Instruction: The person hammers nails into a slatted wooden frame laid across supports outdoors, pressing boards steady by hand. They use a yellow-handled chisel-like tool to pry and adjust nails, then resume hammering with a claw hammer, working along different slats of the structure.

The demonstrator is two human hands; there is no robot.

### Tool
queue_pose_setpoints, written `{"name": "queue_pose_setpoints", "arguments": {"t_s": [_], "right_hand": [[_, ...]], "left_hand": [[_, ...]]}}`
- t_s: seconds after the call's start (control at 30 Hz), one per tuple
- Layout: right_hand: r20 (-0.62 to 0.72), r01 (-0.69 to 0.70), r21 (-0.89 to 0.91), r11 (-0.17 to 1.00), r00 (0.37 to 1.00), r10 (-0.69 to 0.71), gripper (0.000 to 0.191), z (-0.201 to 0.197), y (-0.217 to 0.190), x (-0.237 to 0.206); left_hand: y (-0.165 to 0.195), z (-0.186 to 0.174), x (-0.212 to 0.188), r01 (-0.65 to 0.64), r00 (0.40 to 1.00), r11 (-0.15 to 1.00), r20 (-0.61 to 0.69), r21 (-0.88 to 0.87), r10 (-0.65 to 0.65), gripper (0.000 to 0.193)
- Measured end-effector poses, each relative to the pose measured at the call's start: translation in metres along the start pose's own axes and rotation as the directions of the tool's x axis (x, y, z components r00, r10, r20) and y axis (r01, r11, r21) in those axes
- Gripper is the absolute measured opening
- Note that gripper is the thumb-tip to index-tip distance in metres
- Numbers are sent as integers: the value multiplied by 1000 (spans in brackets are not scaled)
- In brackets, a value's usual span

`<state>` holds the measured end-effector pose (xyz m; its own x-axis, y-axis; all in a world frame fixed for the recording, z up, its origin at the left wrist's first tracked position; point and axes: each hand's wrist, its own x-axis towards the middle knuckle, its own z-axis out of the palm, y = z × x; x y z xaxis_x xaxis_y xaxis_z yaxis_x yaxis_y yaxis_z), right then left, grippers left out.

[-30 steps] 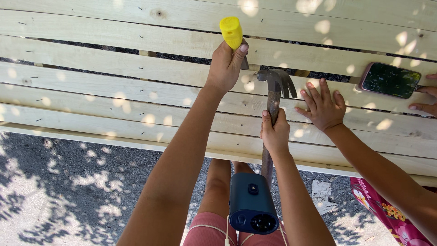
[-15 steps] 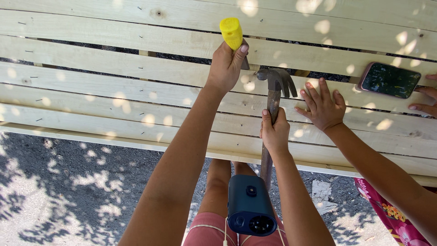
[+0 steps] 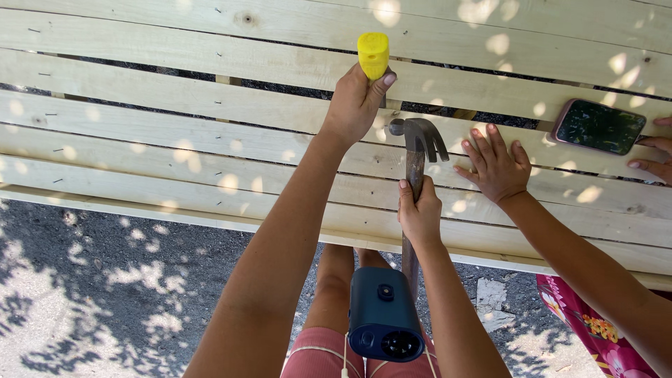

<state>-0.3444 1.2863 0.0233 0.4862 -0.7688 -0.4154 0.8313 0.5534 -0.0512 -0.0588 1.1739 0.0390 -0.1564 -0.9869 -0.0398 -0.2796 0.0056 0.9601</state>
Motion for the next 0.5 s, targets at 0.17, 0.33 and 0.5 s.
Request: {"name": "queue_pose_setpoints", "arguments": {"t_s": [0.17, 0.33, 0.5], "right_hand": [[186, -113, 245, 963, 980, 68, 72, -97, -65, -14], [166, -108, 236, 966, 984, 70, 76, -98, -58, -17], [161, -106, 212, 971, 984, 72, 80, -86, -59, -12]], "left_hand": [[0, -1, 4, 70, 997, 998, 32, -7, -70, 33], [1, 0, 7, 74, 997, 997, 9, 4, -74, 34], [2, 0, 8, 4, 1000, 1000, -7, 10, -4, 35]]}}
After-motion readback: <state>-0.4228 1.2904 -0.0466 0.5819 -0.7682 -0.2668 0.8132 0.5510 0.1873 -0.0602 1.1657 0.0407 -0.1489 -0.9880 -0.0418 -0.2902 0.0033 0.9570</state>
